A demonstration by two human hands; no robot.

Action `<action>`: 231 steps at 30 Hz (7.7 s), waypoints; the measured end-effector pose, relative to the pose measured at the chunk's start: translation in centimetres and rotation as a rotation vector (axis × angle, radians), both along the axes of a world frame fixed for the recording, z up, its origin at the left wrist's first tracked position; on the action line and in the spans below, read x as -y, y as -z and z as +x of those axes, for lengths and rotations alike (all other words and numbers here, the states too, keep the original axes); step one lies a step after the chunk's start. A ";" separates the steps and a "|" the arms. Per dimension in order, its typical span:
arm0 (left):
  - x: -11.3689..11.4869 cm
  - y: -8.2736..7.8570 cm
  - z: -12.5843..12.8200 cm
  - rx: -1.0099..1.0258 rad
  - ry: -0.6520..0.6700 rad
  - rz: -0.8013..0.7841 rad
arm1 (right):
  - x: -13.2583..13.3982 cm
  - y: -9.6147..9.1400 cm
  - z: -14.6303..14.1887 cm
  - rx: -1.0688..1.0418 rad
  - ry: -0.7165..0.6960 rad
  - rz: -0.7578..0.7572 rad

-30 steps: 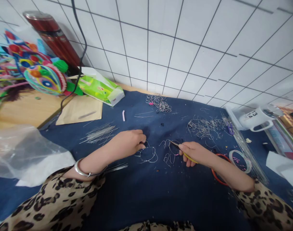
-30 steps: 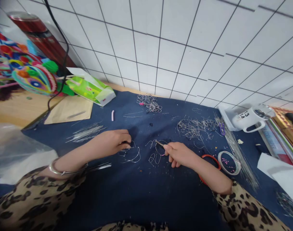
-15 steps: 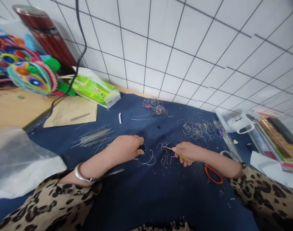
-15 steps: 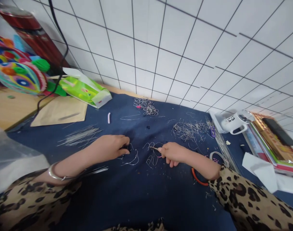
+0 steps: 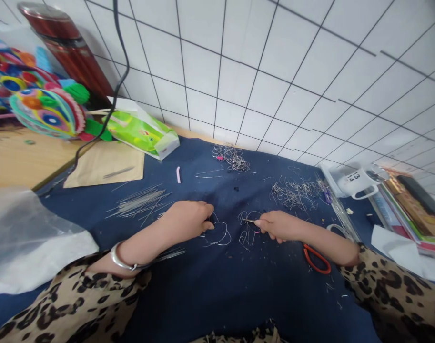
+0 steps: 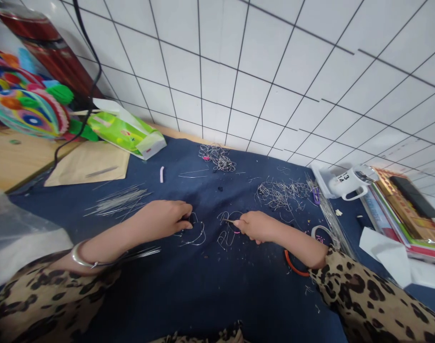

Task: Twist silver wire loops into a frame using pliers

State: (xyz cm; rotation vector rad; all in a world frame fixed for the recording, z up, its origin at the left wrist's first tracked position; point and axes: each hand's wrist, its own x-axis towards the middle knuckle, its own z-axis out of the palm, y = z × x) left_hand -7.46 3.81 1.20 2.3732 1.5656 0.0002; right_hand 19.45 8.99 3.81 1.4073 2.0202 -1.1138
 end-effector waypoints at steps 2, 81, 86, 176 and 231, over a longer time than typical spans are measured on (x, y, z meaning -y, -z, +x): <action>0.0 0.1 0.0 -0.001 0.001 0.000 | 0.1 -0.2 0.2 -0.020 -0.056 0.075; -0.4 0.7 2.4 1.188 -0.329 -0.720 | 4.5 2.6 0.2 -0.268 0.017 0.702; -0.3 0.8 3.2 1.238 -0.384 -0.729 | 4.2 3.0 0.5 -0.257 0.011 0.806; 0.5 0.9 3.8 1.396 -0.429 -0.780 | 3.5 5.2 0.5 -0.121 -0.222 1.272; 0.6 0.9 4.3 1.345 -0.488 -0.750 | 3.5 5.0 0.5 -0.071 -0.243 1.322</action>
